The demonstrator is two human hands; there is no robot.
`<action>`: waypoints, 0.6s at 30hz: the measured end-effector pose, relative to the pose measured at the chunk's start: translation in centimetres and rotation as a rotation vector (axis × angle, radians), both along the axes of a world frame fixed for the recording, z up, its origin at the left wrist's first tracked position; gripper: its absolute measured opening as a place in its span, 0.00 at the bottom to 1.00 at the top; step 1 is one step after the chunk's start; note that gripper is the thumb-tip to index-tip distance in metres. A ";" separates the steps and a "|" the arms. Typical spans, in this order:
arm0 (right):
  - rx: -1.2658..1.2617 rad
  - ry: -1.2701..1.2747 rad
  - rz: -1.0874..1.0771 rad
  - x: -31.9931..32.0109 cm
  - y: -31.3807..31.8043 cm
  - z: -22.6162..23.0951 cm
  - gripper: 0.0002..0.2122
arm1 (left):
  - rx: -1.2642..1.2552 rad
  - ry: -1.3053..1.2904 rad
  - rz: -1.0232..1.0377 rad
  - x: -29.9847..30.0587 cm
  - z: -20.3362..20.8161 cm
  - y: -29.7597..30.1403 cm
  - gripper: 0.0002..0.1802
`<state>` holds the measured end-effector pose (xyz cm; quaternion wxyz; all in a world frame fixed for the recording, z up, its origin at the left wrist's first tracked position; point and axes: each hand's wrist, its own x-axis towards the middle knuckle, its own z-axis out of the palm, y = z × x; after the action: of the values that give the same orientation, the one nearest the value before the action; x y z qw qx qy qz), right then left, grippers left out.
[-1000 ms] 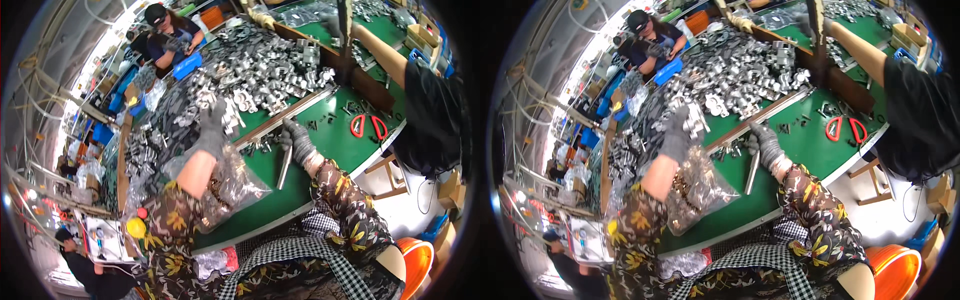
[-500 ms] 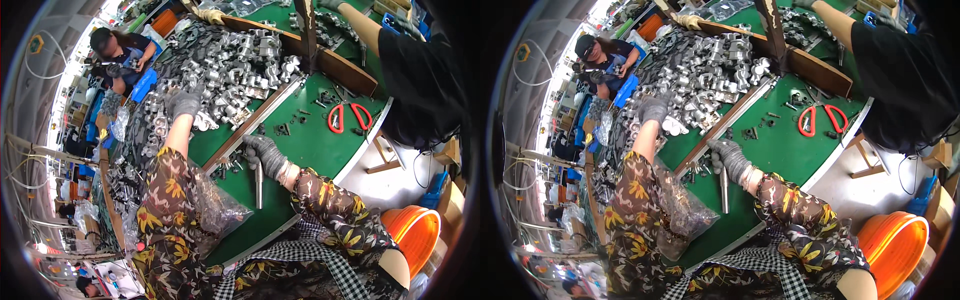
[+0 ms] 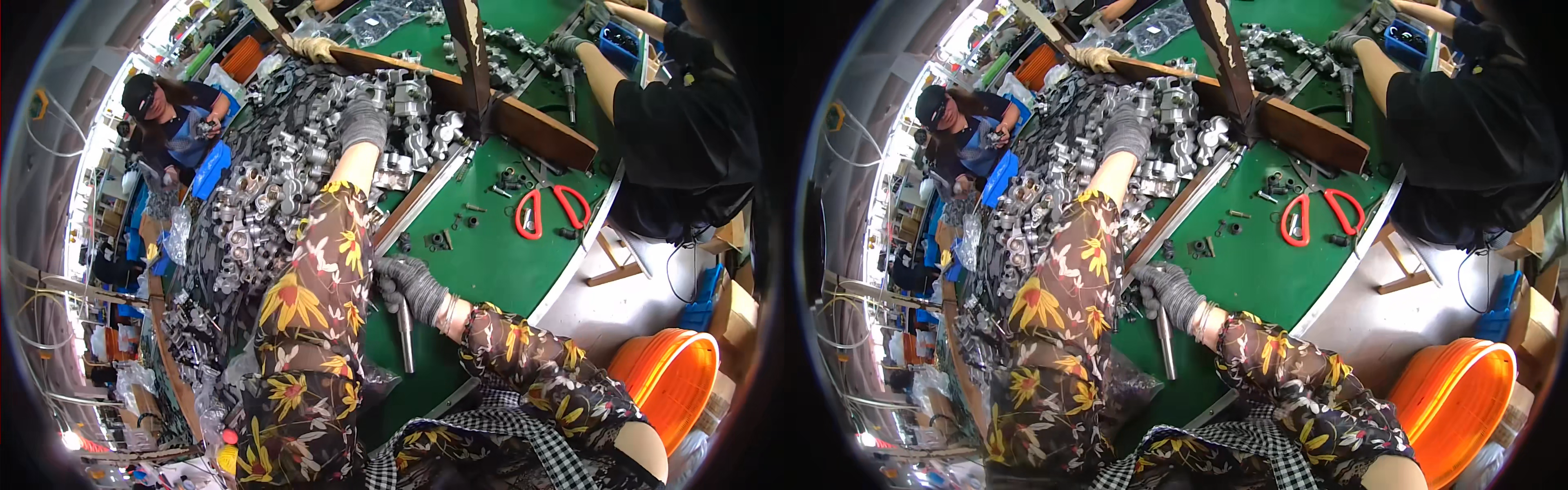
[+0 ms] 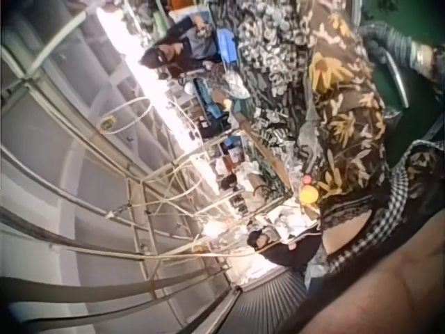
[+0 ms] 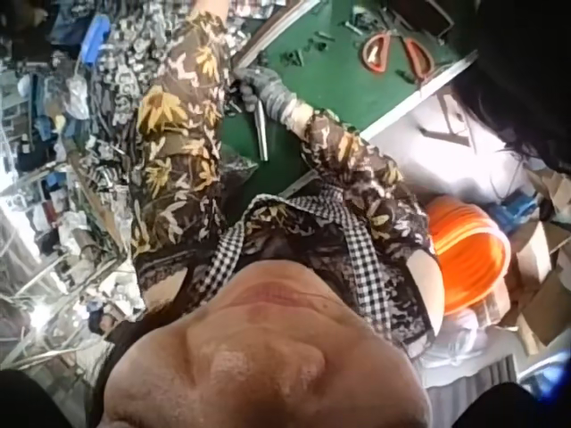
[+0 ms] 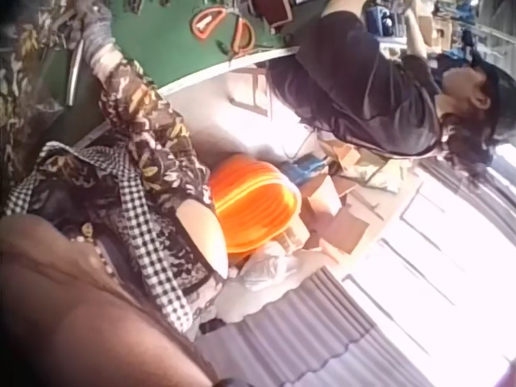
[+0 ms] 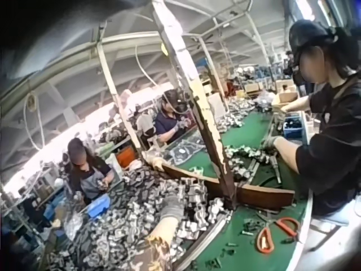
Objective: Packaging small metal components into plastic bags at an assembly station.
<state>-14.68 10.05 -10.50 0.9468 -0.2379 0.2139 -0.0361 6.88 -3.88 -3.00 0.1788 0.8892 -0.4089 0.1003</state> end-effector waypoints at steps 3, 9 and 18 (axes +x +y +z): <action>0.026 -0.005 -0.035 -0.8 -0.4 0.4 0.09 | 0.075 -0.144 -0.089 -2.3 1.1 0.5 0.22; -0.135 -0.068 -0.232 -1.7 -1.6 2.5 0.18 | -0.158 -0.408 -0.233 -10.9 4.9 15.4 0.19; -0.767 -0.107 0.128 -4.2 5.3 7.9 0.19 | 0.088 -0.433 -0.292 -20.0 2.3 35.0 0.21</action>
<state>-18.84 15.39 -2.64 0.7992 -0.5851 0.1201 -0.0668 -13.07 31.13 -0.74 0.0607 0.7855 -0.5657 0.2436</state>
